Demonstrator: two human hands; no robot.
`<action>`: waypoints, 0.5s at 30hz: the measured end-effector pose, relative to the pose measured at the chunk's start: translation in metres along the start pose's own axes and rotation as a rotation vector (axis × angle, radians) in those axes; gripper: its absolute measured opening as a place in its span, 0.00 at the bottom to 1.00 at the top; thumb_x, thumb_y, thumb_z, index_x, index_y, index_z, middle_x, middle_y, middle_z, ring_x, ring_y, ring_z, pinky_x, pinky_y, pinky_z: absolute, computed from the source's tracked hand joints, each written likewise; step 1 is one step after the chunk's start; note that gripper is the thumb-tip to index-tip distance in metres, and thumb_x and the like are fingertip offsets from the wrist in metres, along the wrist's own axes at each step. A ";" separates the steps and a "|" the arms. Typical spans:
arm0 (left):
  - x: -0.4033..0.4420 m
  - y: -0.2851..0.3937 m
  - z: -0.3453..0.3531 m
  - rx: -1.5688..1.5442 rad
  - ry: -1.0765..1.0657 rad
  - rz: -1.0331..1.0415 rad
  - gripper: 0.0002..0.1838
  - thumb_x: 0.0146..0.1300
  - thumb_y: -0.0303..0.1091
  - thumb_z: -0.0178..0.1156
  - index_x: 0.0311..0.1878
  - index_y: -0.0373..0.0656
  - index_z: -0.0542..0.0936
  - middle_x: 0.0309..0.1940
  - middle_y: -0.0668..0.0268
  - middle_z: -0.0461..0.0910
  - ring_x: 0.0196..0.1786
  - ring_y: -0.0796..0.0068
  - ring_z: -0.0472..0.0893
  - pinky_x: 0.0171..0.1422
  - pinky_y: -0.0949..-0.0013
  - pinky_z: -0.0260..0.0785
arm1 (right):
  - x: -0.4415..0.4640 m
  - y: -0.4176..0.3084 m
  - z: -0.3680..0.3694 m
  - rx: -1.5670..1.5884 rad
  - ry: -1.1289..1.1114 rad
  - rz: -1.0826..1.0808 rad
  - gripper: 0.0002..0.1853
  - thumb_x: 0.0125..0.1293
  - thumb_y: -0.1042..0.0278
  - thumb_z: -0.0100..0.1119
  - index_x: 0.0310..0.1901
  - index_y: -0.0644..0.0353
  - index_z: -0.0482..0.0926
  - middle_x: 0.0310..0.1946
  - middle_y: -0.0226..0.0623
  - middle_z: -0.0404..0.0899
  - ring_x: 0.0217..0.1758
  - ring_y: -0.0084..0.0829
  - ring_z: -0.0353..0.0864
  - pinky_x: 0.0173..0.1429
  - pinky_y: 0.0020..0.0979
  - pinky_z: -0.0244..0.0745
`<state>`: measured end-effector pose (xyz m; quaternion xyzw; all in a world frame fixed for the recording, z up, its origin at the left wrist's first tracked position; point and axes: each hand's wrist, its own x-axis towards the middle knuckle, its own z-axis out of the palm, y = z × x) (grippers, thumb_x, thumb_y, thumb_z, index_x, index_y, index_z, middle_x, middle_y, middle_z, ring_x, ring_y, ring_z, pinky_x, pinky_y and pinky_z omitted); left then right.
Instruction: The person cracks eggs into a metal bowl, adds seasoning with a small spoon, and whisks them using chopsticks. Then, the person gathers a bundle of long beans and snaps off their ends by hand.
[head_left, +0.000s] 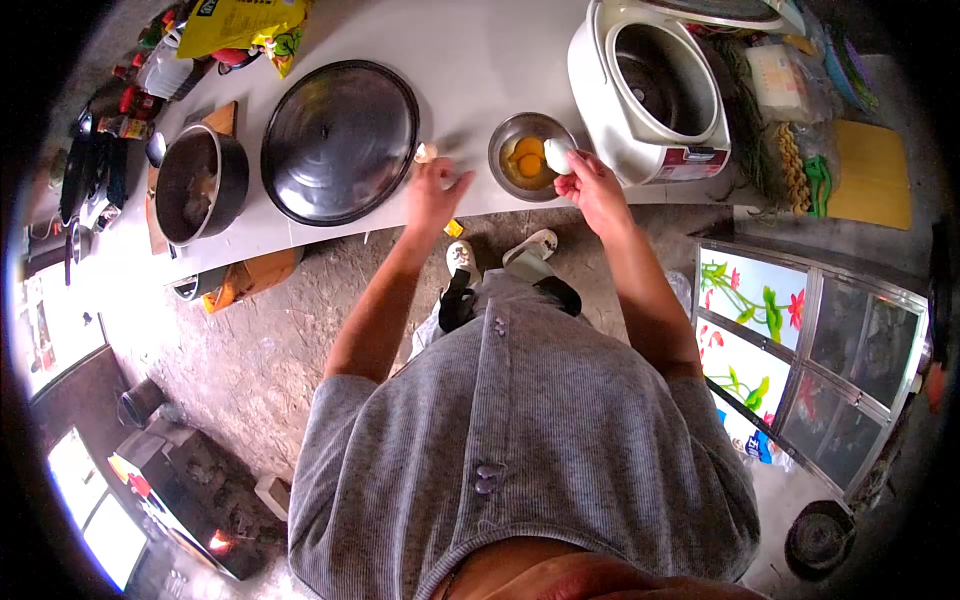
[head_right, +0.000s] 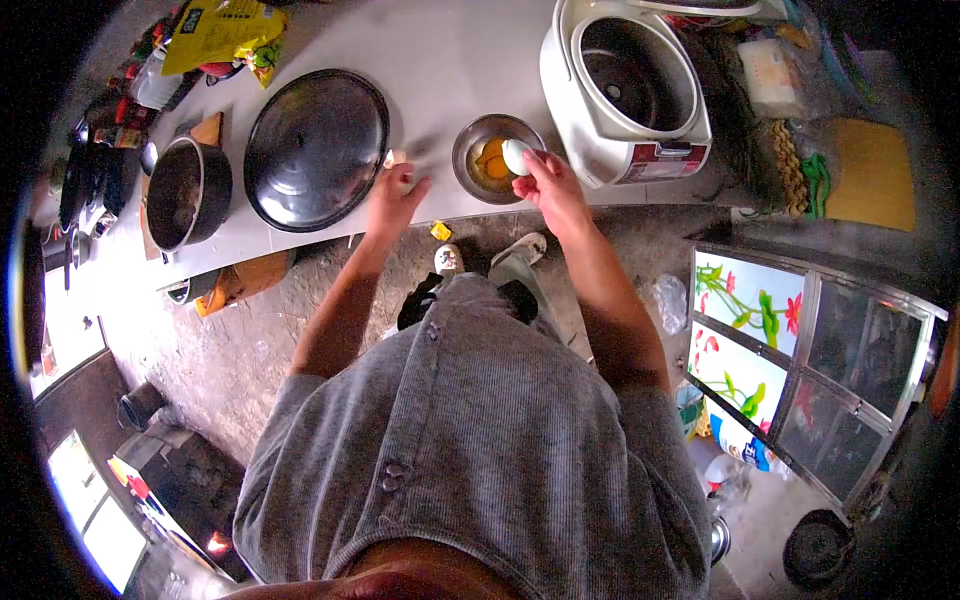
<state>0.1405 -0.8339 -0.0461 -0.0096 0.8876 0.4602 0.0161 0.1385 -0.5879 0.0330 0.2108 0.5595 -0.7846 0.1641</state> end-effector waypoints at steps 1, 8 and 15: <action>0.003 0.019 0.006 -0.404 -0.143 -0.080 0.23 0.51 0.44 0.62 0.45 0.38 0.72 0.36 0.62 0.75 0.36 0.68 0.76 0.38 0.68 0.70 | 0.000 0.002 0.001 0.054 -0.005 0.028 0.14 0.58 0.62 0.56 0.43 0.59 0.71 0.31 0.32 0.75 0.29 0.24 0.75 0.36 0.27 0.73; 0.001 0.111 0.030 -1.114 -0.475 -0.493 0.16 0.56 0.38 0.59 0.43 0.37 0.74 0.32 0.66 0.77 0.32 0.76 0.75 0.37 0.74 0.69 | -0.016 0.005 0.027 0.288 -0.076 0.031 0.13 0.60 0.63 0.53 0.42 0.61 0.72 0.34 0.36 0.76 0.36 0.30 0.78 0.41 0.31 0.75; 0.002 0.103 0.039 -1.284 -0.496 -0.564 0.12 0.56 0.30 0.56 0.42 0.34 0.74 0.36 0.61 0.78 0.37 0.70 0.78 0.38 0.70 0.72 | -0.009 -0.006 0.011 -0.041 -0.043 0.114 0.14 0.56 0.64 0.57 0.40 0.63 0.74 0.33 0.35 0.76 0.35 0.27 0.77 0.38 0.28 0.76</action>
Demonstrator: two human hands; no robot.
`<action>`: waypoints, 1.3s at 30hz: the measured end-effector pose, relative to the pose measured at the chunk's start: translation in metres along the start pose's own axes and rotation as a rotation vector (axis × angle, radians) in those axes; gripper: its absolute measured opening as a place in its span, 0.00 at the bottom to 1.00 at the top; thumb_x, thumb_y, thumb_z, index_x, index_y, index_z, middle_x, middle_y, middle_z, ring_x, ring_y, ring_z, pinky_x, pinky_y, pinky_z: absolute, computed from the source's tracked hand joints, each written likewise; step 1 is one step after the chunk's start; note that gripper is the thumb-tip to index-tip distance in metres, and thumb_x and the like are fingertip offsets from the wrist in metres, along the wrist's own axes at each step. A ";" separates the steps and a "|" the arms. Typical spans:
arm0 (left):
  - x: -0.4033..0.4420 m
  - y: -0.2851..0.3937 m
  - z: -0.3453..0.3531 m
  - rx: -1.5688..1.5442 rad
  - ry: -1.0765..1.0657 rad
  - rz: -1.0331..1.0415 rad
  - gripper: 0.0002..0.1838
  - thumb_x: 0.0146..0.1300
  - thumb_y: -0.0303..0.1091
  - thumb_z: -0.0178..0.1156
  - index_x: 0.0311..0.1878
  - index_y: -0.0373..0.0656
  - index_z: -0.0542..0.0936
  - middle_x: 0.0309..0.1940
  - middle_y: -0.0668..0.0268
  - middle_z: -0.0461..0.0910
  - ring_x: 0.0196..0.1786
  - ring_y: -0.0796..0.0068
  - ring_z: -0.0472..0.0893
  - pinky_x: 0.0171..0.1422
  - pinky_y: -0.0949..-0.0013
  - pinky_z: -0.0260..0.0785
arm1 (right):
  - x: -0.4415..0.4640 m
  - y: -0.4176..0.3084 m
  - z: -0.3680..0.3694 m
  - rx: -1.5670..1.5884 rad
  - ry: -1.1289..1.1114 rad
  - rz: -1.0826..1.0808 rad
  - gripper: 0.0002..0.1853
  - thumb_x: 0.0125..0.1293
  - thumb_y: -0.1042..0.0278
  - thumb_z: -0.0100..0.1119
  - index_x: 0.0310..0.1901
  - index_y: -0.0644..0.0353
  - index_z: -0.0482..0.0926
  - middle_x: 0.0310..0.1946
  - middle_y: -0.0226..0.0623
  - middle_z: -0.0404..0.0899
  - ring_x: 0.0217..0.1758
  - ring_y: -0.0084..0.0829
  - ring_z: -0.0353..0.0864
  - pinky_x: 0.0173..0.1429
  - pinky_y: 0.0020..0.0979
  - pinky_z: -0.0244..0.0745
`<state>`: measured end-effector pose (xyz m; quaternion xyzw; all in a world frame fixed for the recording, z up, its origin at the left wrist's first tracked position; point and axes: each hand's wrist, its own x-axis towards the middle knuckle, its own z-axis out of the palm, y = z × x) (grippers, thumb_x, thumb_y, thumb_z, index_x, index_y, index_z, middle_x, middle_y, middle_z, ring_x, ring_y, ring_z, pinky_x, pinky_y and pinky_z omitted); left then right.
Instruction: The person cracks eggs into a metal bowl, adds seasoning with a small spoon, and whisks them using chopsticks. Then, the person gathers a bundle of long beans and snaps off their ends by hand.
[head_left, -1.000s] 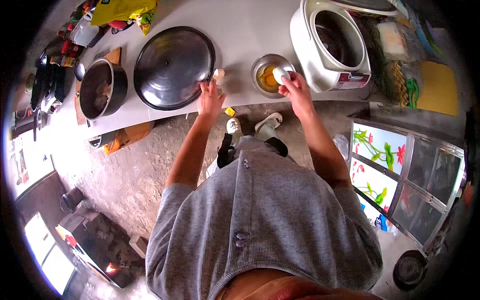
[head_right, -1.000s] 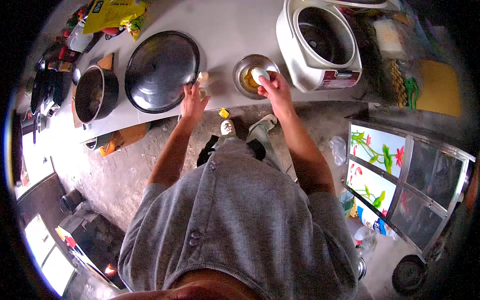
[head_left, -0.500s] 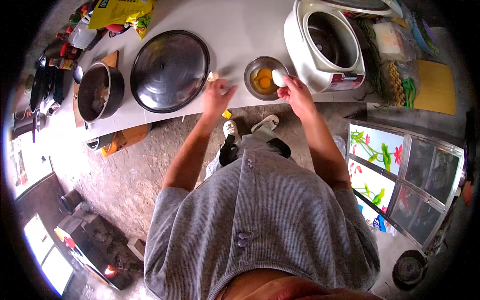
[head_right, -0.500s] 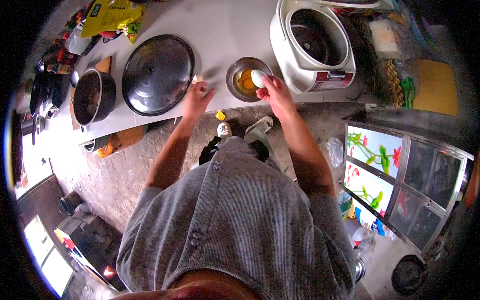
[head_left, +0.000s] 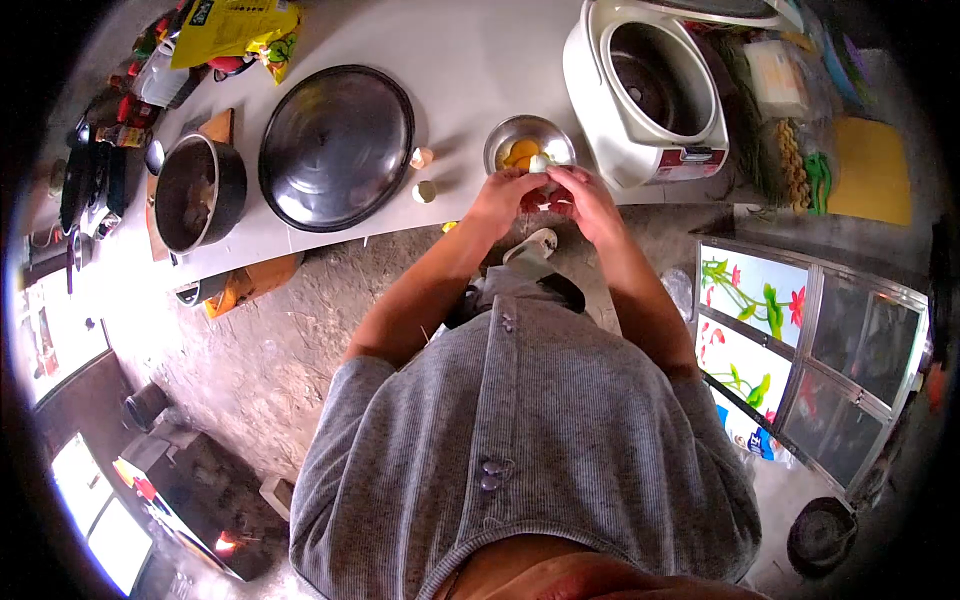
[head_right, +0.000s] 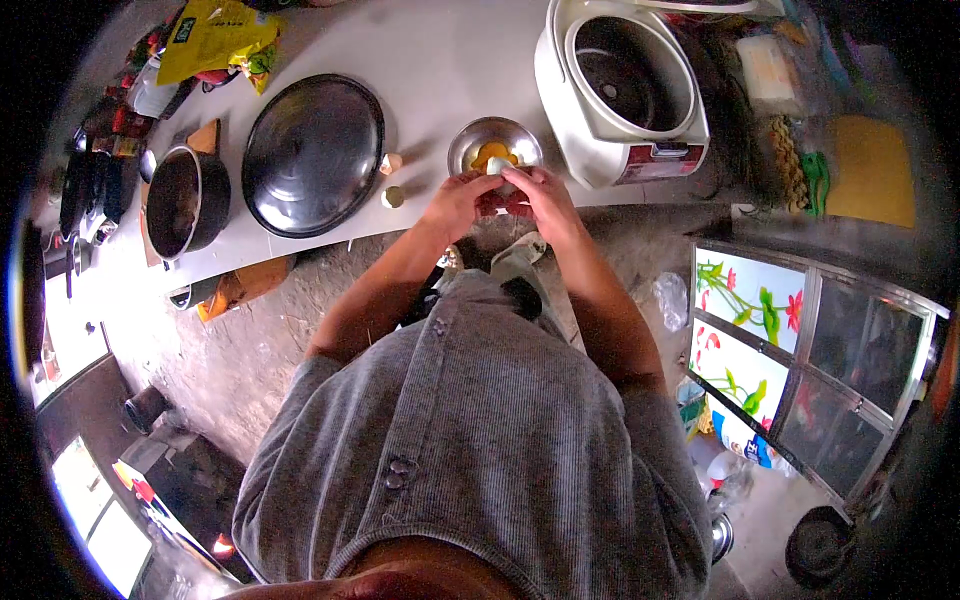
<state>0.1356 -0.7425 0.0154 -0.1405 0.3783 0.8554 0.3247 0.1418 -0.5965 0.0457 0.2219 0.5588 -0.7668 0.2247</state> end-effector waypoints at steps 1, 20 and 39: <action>0.000 0.000 0.001 0.001 -0.001 -0.004 0.12 0.56 0.30 0.56 0.42 0.34 0.74 0.36 0.61 0.78 0.37 0.70 0.78 0.38 0.70 0.72 | 0.001 0.001 -0.001 0.002 0.003 0.001 0.14 0.56 0.64 0.57 0.40 0.63 0.74 0.33 0.35 0.76 0.35 0.27 0.77 0.38 0.28 0.76; -0.001 0.003 0.001 -0.121 -0.032 -0.028 0.11 0.58 0.28 0.53 0.40 0.30 0.73 0.37 0.57 0.77 0.38 0.66 0.78 0.43 0.66 0.74 | 0.013 0.012 -0.002 0.030 0.070 -0.030 0.17 0.50 0.62 0.60 0.35 0.68 0.74 0.29 0.37 0.75 0.30 0.27 0.76 0.35 0.27 0.76; 0.009 -0.001 -0.007 -0.200 0.018 -0.097 0.11 0.58 0.29 0.50 0.42 0.31 0.71 0.35 0.55 0.77 0.37 0.64 0.78 0.43 0.66 0.74 | 0.005 0.010 0.011 0.067 0.230 -0.043 0.14 0.49 0.65 0.61 0.34 0.65 0.73 0.28 0.35 0.73 0.27 0.27 0.76 0.29 0.27 0.77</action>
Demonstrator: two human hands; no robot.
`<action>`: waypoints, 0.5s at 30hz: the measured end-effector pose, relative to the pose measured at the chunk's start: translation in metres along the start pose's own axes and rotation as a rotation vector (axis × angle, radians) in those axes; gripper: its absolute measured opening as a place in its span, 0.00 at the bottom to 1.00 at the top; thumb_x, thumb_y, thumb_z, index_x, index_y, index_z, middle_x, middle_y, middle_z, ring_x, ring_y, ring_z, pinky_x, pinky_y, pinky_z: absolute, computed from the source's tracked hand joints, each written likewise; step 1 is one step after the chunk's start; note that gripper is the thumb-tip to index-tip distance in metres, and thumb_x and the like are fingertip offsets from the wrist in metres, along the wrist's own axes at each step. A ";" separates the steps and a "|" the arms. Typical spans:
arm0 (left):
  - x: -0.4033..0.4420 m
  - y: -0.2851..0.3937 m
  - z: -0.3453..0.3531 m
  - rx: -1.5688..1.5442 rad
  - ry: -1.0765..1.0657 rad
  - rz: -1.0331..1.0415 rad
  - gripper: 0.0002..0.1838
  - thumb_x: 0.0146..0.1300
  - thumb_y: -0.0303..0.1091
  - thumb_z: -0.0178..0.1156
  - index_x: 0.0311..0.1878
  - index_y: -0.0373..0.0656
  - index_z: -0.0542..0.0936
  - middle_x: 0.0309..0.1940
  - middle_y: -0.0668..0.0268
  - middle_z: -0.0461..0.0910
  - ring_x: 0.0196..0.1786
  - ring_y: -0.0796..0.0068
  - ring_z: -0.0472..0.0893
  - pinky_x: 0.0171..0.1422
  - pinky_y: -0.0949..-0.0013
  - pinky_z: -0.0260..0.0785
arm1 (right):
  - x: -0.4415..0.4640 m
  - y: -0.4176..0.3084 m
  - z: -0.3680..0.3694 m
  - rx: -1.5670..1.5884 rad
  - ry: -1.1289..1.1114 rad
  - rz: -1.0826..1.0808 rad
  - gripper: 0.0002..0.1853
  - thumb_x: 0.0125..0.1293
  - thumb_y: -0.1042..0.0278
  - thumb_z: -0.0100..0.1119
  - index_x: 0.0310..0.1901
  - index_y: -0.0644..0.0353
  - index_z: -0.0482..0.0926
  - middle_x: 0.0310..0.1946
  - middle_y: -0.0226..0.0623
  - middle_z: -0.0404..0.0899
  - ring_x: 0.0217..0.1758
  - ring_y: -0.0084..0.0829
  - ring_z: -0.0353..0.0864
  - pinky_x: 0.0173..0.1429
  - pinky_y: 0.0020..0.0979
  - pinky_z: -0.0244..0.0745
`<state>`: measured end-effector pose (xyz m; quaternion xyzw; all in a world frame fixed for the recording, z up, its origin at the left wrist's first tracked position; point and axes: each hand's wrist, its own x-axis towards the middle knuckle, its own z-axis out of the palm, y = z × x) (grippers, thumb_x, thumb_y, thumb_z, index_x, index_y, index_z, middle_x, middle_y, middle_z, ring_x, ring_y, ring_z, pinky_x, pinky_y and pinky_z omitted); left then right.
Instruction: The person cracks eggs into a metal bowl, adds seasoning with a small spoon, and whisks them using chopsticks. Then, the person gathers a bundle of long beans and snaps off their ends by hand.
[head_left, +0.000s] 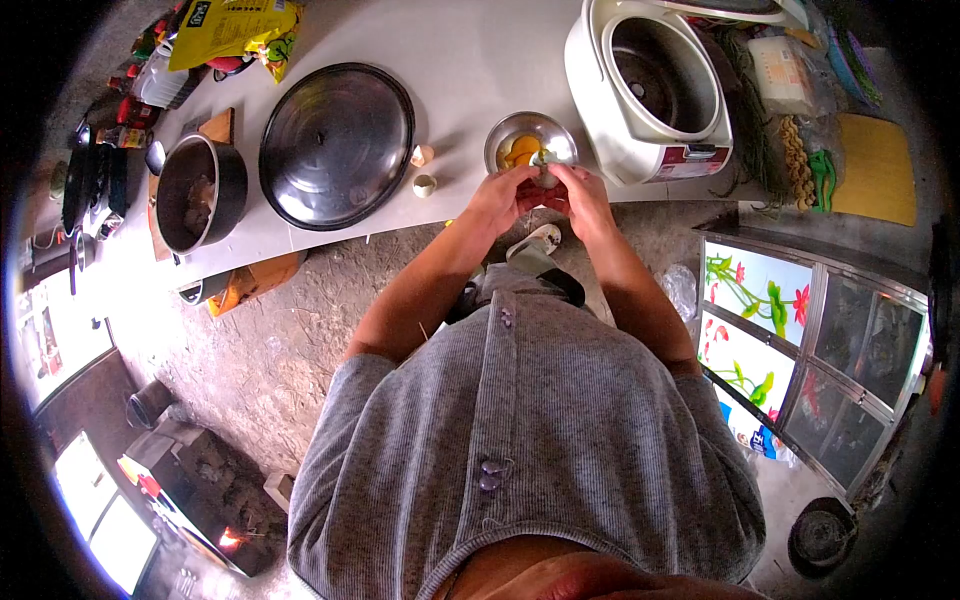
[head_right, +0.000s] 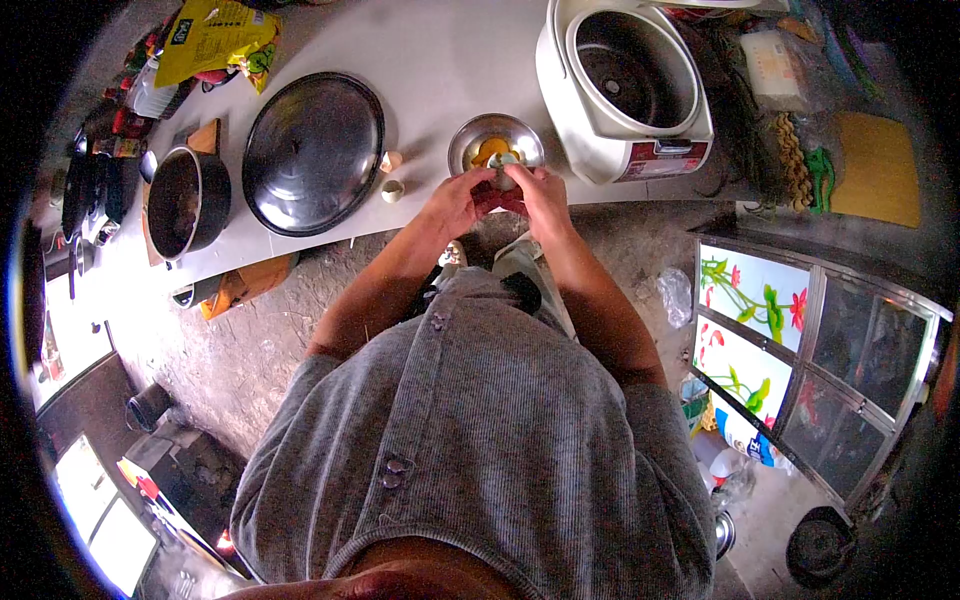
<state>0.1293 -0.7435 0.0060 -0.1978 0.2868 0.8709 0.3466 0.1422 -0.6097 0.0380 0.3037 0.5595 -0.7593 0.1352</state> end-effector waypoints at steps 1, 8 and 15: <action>-0.001 0.001 0.001 0.000 0.000 0.000 0.11 0.58 0.29 0.50 0.42 0.31 0.71 0.35 0.55 0.77 0.37 0.64 0.78 0.43 0.66 0.74 | 0.000 0.000 0.000 0.000 0.000 0.000 0.14 0.49 0.65 0.61 0.34 0.65 0.73 0.28 0.35 0.73 0.27 0.27 0.76 0.29 0.27 0.77; 0.002 -0.003 0.001 -0.035 0.064 0.006 0.11 0.58 0.29 0.50 0.40 0.31 0.71 0.34 0.56 0.77 0.35 0.64 0.79 0.41 0.65 0.74 | 0.005 0.006 -0.004 -0.007 0.004 -0.006 0.13 0.49 0.67 0.61 0.34 0.65 0.73 0.28 0.34 0.73 0.27 0.26 0.76 0.29 0.26 0.77; 0.000 -0.003 0.002 -0.077 0.049 0.025 0.11 0.57 0.30 0.51 0.38 0.31 0.71 0.32 0.55 0.77 0.33 0.63 0.79 0.40 0.65 0.74 | 0.010 0.013 -0.003 -0.030 0.034 -0.085 0.11 0.49 0.68 0.60 0.32 0.65 0.73 0.28 0.31 0.72 0.25 0.23 0.74 0.31 0.23 0.72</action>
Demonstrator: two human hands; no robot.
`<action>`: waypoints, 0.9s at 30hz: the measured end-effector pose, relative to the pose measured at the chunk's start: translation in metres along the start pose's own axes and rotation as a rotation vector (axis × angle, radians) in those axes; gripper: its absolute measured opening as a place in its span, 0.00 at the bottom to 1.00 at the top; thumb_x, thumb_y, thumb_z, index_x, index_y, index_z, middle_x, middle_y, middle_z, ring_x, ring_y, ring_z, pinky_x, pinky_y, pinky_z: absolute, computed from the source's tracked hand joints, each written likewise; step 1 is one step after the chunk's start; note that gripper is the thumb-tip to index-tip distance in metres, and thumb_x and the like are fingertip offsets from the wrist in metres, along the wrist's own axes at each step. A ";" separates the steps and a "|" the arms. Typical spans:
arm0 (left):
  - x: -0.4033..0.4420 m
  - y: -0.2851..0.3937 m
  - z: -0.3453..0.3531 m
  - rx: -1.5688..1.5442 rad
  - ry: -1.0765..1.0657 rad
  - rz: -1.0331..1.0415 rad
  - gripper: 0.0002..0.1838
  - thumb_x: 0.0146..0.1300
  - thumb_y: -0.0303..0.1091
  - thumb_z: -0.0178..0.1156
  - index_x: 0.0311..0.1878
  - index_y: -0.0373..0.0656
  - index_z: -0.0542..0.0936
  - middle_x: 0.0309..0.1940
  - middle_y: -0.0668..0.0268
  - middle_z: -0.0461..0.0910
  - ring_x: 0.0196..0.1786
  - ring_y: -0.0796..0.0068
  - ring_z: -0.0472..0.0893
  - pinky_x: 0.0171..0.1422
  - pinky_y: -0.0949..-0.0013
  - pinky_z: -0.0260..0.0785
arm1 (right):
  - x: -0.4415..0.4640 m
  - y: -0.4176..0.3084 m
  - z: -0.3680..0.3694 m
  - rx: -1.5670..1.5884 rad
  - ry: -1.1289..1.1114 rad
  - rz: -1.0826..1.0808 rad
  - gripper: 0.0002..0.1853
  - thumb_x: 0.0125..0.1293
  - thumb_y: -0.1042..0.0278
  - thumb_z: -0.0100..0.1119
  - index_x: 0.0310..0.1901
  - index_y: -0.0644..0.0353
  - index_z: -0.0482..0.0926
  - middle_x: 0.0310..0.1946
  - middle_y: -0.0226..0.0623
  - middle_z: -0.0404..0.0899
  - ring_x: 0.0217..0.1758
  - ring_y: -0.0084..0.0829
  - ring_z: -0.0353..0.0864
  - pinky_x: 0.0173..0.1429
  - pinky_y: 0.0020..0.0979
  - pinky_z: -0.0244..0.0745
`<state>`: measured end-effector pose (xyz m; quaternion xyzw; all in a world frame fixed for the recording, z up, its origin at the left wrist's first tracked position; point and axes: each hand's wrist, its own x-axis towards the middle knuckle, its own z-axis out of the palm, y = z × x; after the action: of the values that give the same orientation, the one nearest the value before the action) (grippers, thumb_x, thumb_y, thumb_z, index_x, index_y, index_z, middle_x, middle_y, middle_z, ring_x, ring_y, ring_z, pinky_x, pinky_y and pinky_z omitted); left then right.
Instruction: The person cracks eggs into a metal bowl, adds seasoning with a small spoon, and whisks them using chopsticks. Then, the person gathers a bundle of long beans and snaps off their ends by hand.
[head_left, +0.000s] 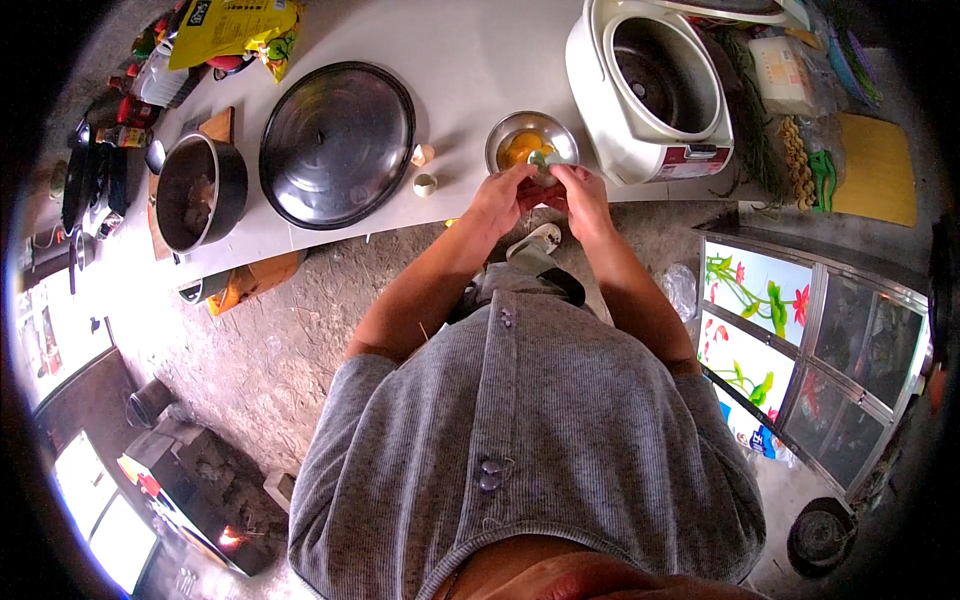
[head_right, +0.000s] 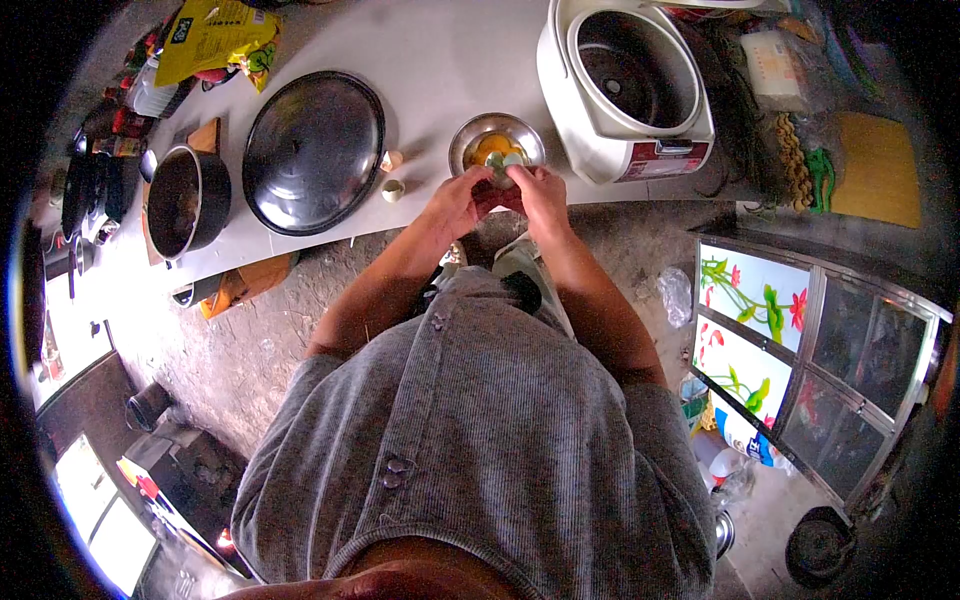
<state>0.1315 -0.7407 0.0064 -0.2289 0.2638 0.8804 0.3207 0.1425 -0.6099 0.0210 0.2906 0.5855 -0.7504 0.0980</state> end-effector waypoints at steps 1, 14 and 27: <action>0.000 0.000 0.000 0.000 0.001 0.000 0.11 0.57 0.30 0.51 0.38 0.31 0.71 0.32 0.55 0.77 0.33 0.63 0.79 0.40 0.65 0.74 | 0.002 0.002 -0.001 0.000 0.000 0.001 0.11 0.49 0.68 0.60 0.32 0.65 0.73 0.28 0.31 0.72 0.25 0.23 0.74 0.31 0.23 0.72; 0.015 -0.005 -0.038 0.676 -0.050 0.443 0.11 0.58 0.31 0.50 0.37 0.31 0.71 0.28 0.56 0.76 0.32 0.61 0.79 0.36 0.66 0.75 | -0.004 -0.025 -0.002 -0.092 -0.083 0.052 0.12 0.52 0.68 0.57 0.36 0.65 0.74 0.29 0.37 0.77 0.26 0.26 0.78 0.30 0.25 0.76; -0.006 0.058 0.014 2.043 0.324 0.890 0.08 0.52 0.33 0.50 0.31 0.41 0.76 0.27 0.56 0.76 0.29 0.55 0.78 0.34 0.57 0.73 | -0.001 -0.063 -0.002 -1.184 0.051 -0.905 0.08 0.50 0.69 0.54 0.32 0.63 0.76 0.24 0.45 0.76 0.29 0.44 0.77 0.35 0.39 0.72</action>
<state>0.0925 -0.7733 0.0389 0.1438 0.9579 0.2476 -0.0230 0.1133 -0.5895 0.0736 -0.0630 0.9564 -0.2693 -0.0942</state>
